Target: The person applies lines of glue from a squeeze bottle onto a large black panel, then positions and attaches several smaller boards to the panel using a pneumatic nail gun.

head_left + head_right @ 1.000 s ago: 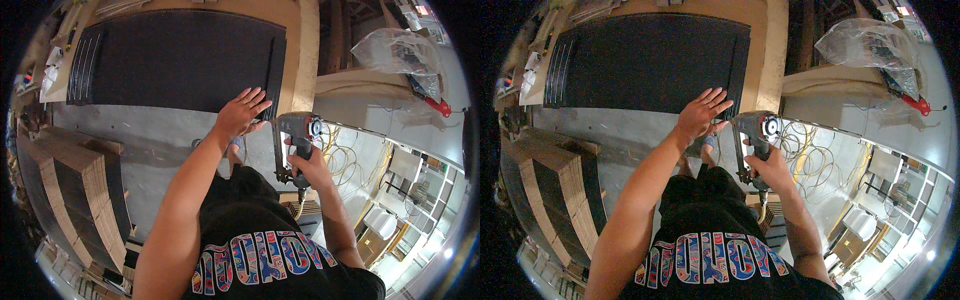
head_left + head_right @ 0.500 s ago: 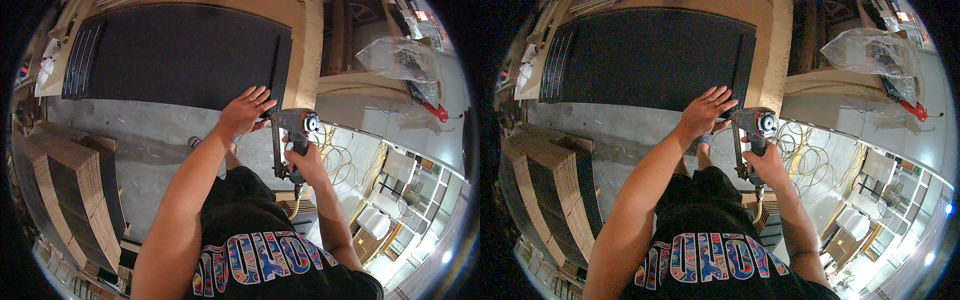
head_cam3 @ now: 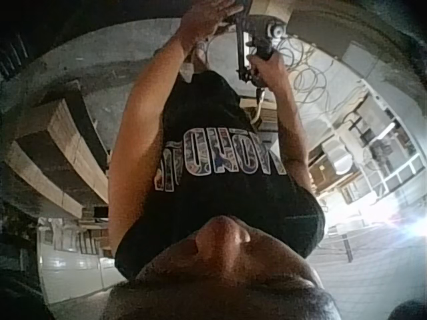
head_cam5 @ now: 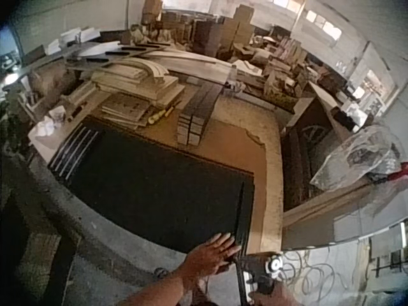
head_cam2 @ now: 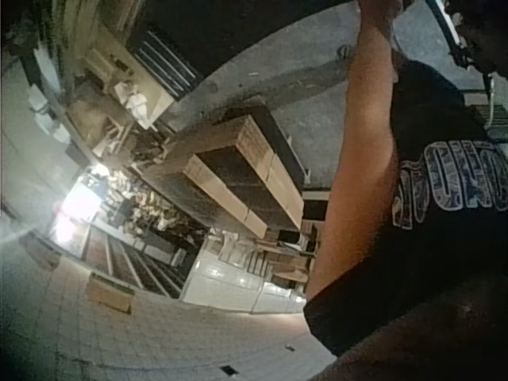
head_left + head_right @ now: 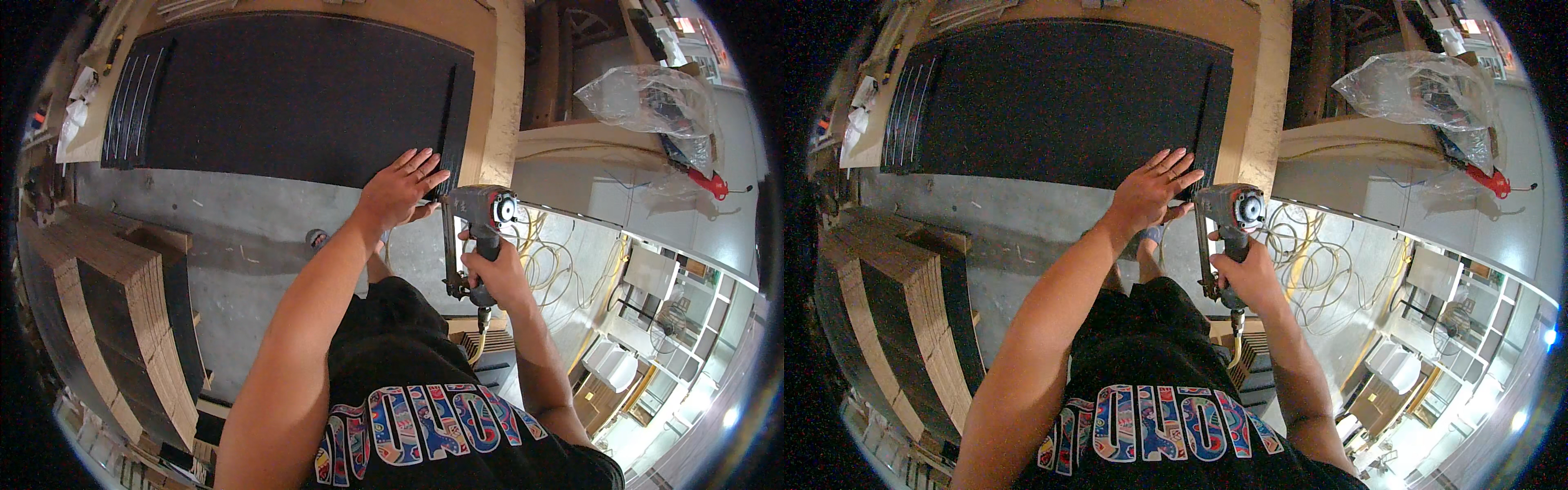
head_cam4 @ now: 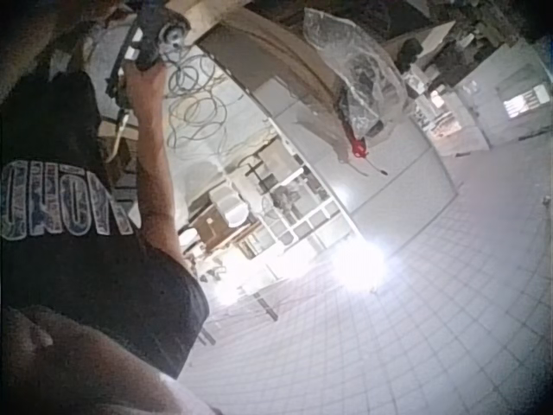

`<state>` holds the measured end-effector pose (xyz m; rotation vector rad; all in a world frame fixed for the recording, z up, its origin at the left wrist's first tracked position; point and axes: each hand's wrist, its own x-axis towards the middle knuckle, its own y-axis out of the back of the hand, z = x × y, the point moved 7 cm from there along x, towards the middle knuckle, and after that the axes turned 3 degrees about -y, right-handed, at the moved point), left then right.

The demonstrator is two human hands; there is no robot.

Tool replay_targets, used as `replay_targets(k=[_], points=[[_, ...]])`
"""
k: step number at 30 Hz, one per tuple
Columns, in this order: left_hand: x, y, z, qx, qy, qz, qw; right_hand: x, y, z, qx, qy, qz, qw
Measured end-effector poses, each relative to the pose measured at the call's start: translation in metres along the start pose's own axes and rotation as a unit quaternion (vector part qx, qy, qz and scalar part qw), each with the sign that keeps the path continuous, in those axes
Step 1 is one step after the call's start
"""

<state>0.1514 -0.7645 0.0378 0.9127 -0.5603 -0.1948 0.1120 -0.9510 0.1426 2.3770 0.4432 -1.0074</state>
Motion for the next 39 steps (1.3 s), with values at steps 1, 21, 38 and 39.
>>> replay_targets(k=[1, 21, 38, 39], points=[[0.0, -0.001, 0.0, 0.001, 0.001, -0.002, 1.0, 0.0, 0.0, 0.001, -0.003, -0.003, 0.003, 1.0], [0.023, 0.041, 0.009, 0.022, 0.011, -0.126, 0.992, -0.034, 0.033, 0.059, -0.013, 0.017, 0.091, 0.996], [0.194, -0.018, -0.072, -0.063, -0.47, -0.356, 0.805, -0.061, -0.065, 0.031, 0.219, -0.085, 0.194, 0.953], [0.193, -0.019, -0.076, -0.077, -0.46, -0.354, 0.81, -0.059, -0.067, 0.031, 0.208, -0.084, 0.192, 0.955]])
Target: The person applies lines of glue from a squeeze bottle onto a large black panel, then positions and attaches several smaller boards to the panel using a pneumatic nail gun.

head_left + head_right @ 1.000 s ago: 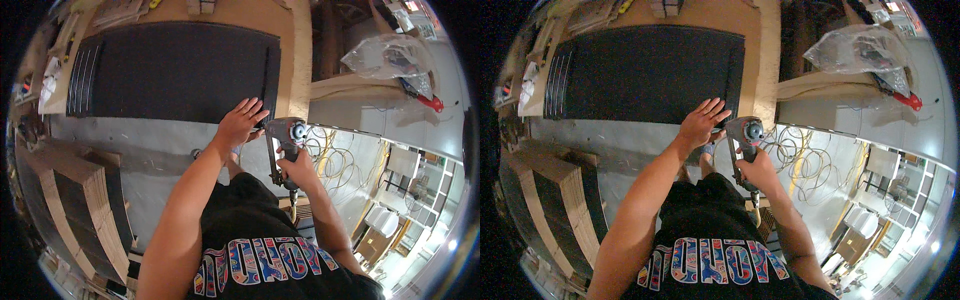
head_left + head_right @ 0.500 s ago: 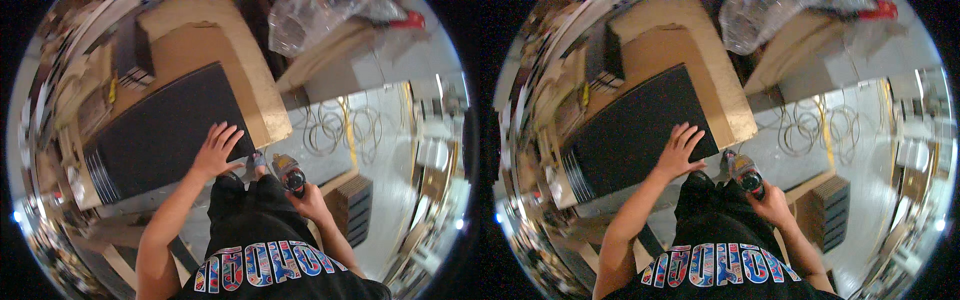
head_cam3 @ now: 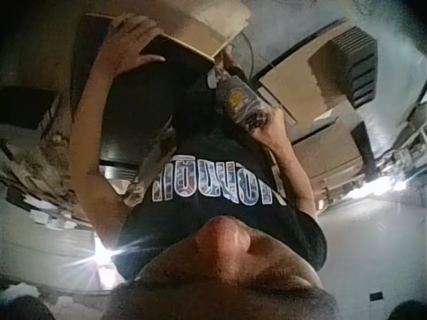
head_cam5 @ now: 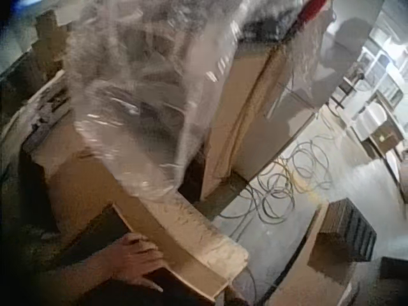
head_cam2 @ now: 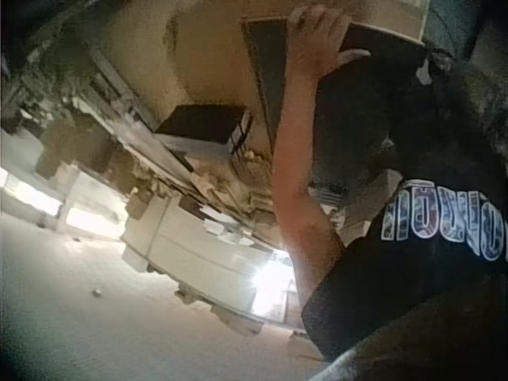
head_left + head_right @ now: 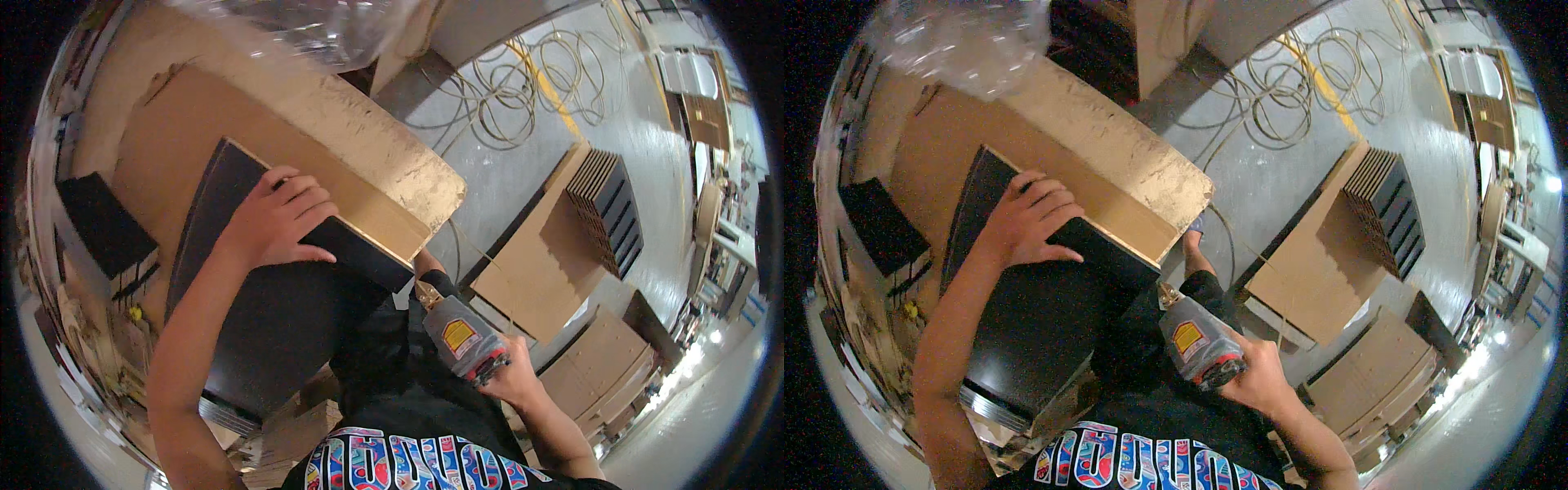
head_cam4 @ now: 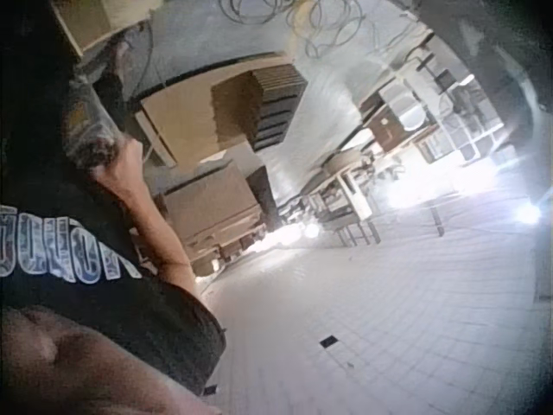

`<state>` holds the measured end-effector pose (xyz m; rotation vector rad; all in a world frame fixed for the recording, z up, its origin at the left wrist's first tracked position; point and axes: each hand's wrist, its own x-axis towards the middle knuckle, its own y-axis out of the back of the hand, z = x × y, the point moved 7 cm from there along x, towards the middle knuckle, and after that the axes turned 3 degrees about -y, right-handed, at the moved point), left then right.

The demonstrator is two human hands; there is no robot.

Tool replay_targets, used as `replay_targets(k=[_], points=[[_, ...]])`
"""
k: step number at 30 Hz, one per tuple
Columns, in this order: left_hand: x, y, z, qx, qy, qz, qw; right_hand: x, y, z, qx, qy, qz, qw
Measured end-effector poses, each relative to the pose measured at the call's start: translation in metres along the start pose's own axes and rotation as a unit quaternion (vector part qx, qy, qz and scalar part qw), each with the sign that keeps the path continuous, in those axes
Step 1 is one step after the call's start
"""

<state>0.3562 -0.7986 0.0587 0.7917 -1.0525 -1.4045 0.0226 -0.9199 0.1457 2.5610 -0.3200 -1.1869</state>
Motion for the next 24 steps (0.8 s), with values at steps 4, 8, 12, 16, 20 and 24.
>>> replay_targets(k=[4, 8, 12, 16, 20, 24], points=[[0.0, 0.007, -0.004, 0.017, -0.004, 0.025, 1.0, 0.004, -0.007, -0.001, -0.034, -0.051, -0.011, 0.998], [-0.001, 0.002, -0.006, 0.038, -0.021, 0.034, 0.998, 0.013, -0.011, -0.001, -0.039, -0.066, -0.046, 0.996], [-0.001, 0.002, -0.006, 0.022, -0.019, 0.037, 0.999, 0.018, -0.013, -0.006, -0.049, -0.046, -0.04, 0.997], [-0.001, 0.002, -0.006, 0.023, -0.027, 0.044, 0.998, 0.018, -0.012, -0.008, -0.065, -0.034, -0.03, 0.997], [-0.001, 0.002, -0.005, 0.019, -0.018, 0.04, 0.999, 0.014, -0.012, 0.001, -0.057, -0.012, -0.032, 0.998], [-0.009, -0.001, -0.004, 0.023, -0.019, 0.03, 0.999, 0.009, -0.001, -0.014, -0.081, -0.019, -0.057, 0.995]])
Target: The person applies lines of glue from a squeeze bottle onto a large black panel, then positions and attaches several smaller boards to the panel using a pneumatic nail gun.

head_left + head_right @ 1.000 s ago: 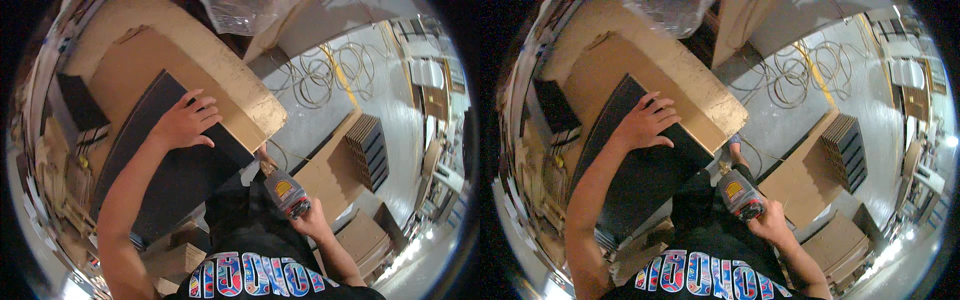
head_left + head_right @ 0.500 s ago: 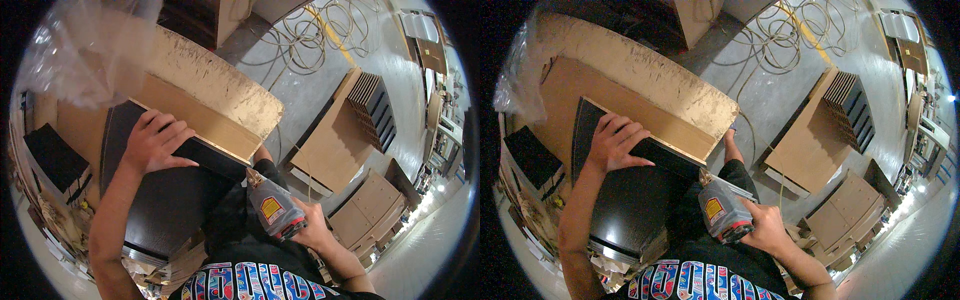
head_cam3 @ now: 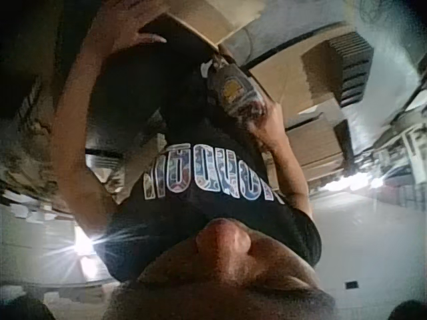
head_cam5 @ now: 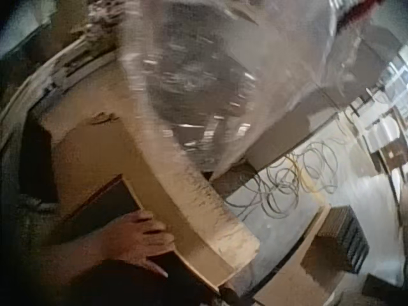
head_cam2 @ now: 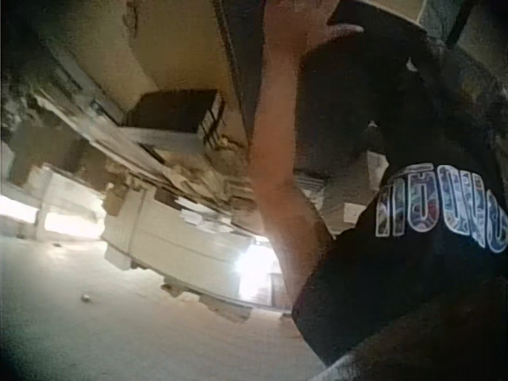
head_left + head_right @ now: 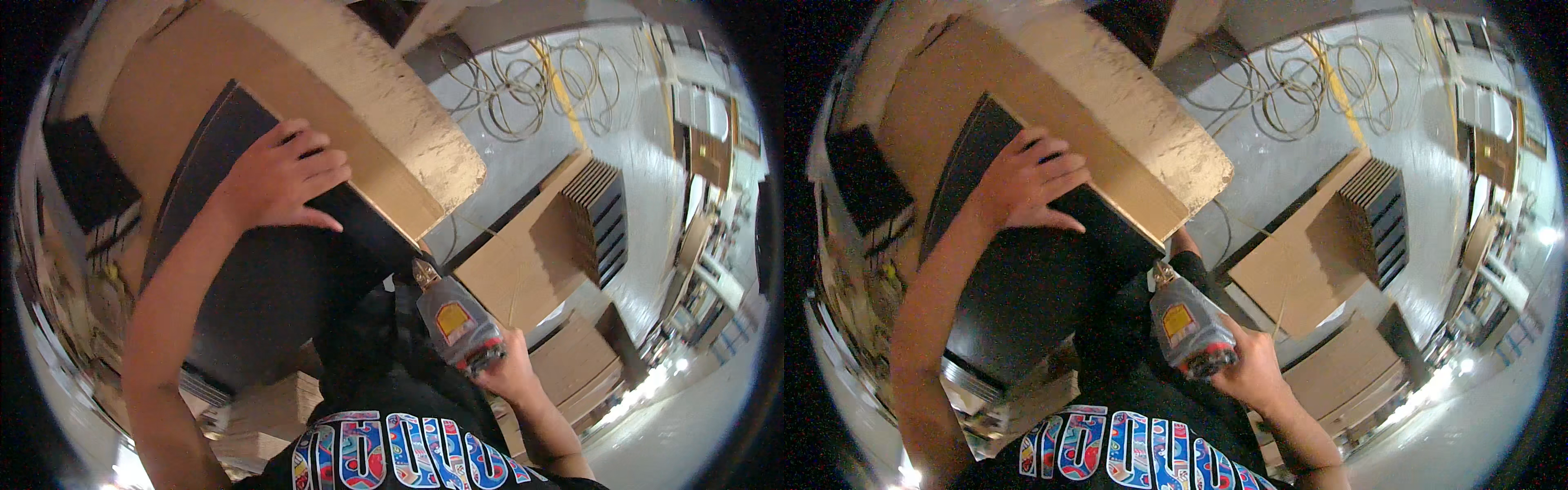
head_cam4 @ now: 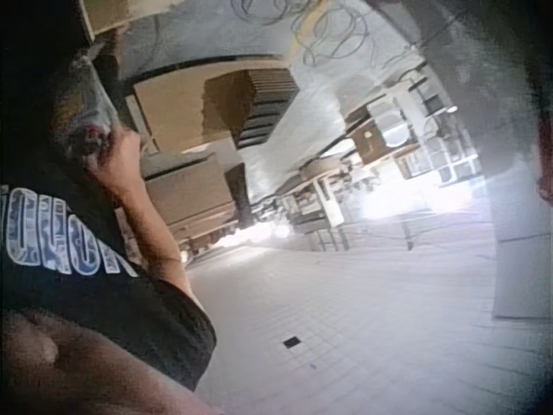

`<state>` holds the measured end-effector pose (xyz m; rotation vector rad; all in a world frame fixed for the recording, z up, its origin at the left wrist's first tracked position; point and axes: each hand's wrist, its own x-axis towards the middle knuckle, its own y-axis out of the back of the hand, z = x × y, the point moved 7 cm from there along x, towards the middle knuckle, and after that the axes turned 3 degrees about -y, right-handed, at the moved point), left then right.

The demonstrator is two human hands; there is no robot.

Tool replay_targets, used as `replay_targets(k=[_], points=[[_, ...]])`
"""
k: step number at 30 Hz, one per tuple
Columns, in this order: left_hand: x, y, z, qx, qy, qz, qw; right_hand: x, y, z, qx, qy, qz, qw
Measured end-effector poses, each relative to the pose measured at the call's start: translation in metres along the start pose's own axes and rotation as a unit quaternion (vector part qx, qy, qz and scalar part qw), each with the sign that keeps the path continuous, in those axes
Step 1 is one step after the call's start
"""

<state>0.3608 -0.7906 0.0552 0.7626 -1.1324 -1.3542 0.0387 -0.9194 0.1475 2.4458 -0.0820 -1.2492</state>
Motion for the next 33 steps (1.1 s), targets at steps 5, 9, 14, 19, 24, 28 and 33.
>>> replay_targets(k=[5, 9, 14, 19, 24, 28, 33], points=[[0.013, 0.006, 0.007, 0.002, 0.018, -0.067, 0.998, -0.01, 0.02, -0.012, 0.055, -0.015, 0.027, 0.998], [0.023, 0.013, 0.016, 0.027, 0.058, -0.113, 0.991, -0.009, 0.032, -0.007, 0.044, 0.031, 0.065, 0.996], [0.017, 0.011, 0.021, 0.077, 0.087, -0.094, 0.989, 0.006, 0.033, -0.008, 0.073, 0.008, 0.041, 0.996], [0.015, 0.006, 0.022, 0.086, 0.108, -0.083, 0.987, 0.013, 0.029, -0.002, -0.024, 0.041, 0.037, 0.998], [0.016, 0.003, 0.021, 0.084, 0.121, -0.096, 0.984, 0.021, 0.025, -0.004, -0.017, 0.053, 0.033, 0.998], [0.015, 0.003, 0.021, 0.077, 0.133, -0.1, 0.983, 0.028, 0.024, -0.006, -0.022, 0.015, 0.042, 0.999], [0.016, 0.003, 0.02, 0.066, 0.136, -0.102, 0.983, 0.028, 0.025, 0.001, -0.027, 0.047, 0.053, 0.997]])
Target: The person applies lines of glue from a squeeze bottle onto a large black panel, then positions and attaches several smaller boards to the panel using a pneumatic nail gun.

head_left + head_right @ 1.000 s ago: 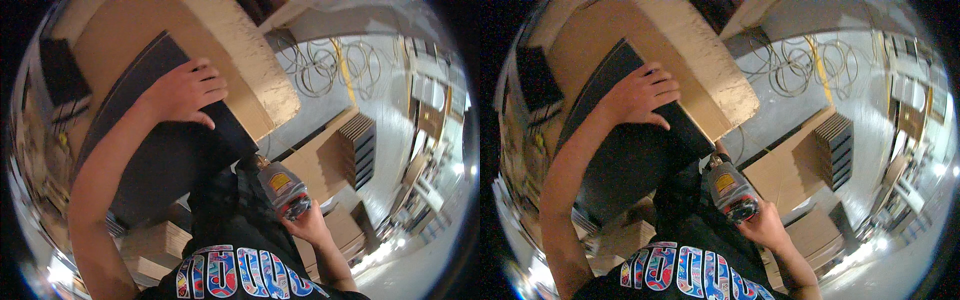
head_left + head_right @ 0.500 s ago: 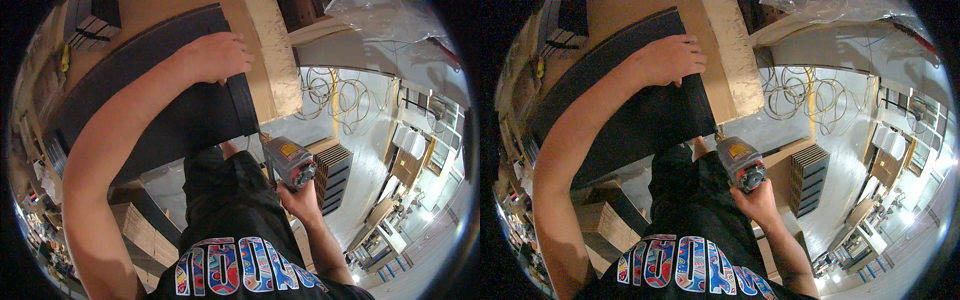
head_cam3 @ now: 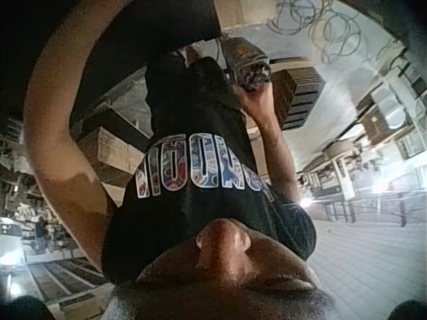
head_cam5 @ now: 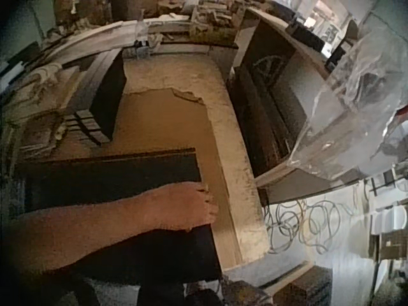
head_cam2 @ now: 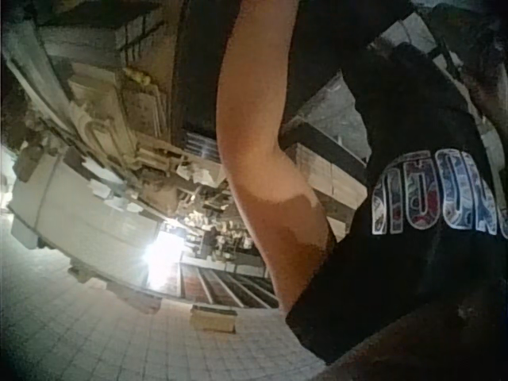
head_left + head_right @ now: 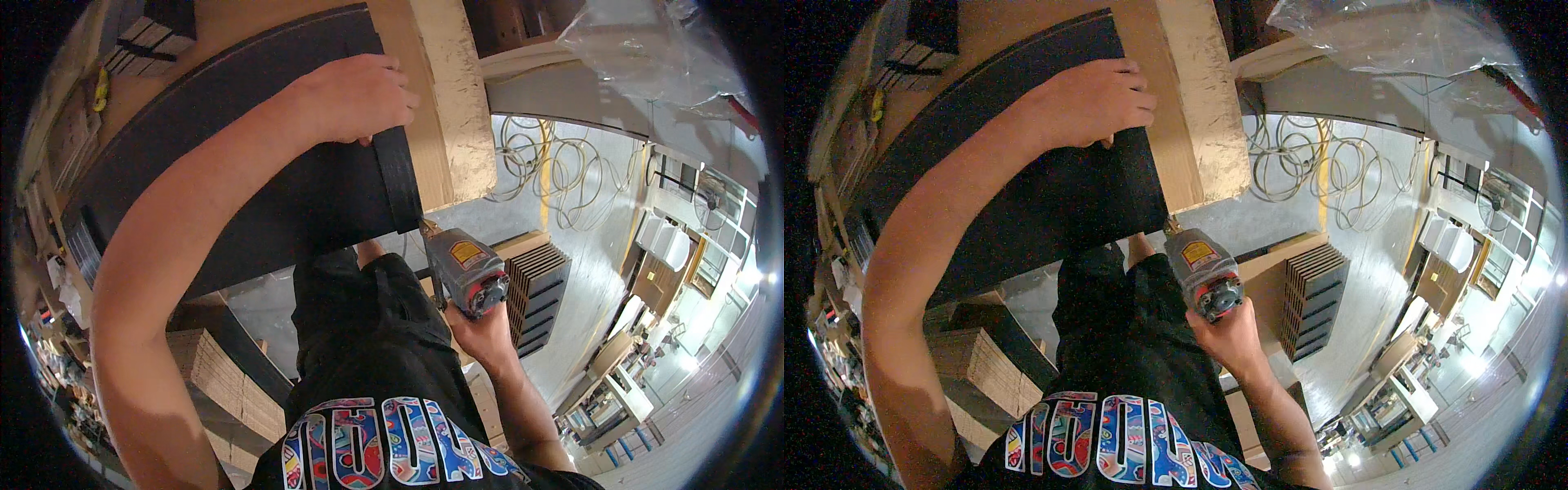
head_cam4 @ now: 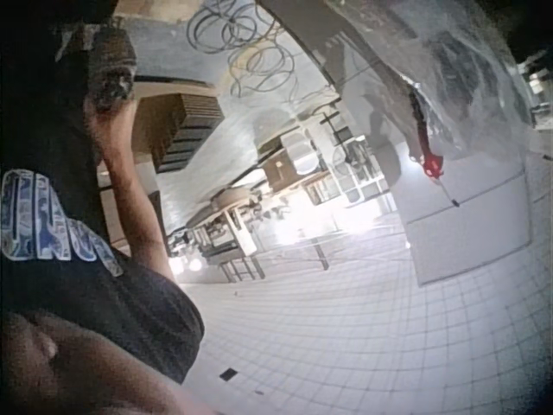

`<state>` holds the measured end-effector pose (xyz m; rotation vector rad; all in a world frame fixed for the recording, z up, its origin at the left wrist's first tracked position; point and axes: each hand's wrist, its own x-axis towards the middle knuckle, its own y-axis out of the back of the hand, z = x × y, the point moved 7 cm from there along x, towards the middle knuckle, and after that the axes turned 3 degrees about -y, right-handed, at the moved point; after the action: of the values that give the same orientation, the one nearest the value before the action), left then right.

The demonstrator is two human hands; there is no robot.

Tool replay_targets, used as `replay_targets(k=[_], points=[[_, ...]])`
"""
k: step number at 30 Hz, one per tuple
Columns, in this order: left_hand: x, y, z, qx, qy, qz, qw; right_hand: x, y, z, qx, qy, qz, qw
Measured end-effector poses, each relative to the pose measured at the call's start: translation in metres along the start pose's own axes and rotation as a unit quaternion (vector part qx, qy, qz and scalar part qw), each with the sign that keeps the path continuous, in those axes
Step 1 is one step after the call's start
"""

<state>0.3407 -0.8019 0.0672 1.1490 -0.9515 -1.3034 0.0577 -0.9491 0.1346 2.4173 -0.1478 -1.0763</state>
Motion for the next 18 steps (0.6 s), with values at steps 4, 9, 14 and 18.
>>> replay_targets(k=[4, 9, 14, 18], points=[[-0.002, 0.004, 0.001, 0.003, -0.002, 0.014, 1.0, -0.002, -0.001, -0.004, -0.011, 0.003, 0.002, 1.0], [-0.003, 0.006, 0.001, 0.0, 0.001, 0.035, 0.999, -0.003, -0.002, -0.005, -0.048, -0.014, -0.014, 0.999], [-0.001, 0.006, -0.001, -0.016, 0.008, 0.021, 1.0, -0.003, -0.002, -0.013, -0.057, -0.043, -0.023, 0.997], [-0.002, 0.005, 0.001, 0.003, 0.011, 0.016, 1.0, -0.003, -0.003, -0.011, -0.069, -0.028, -0.019, 0.997]])
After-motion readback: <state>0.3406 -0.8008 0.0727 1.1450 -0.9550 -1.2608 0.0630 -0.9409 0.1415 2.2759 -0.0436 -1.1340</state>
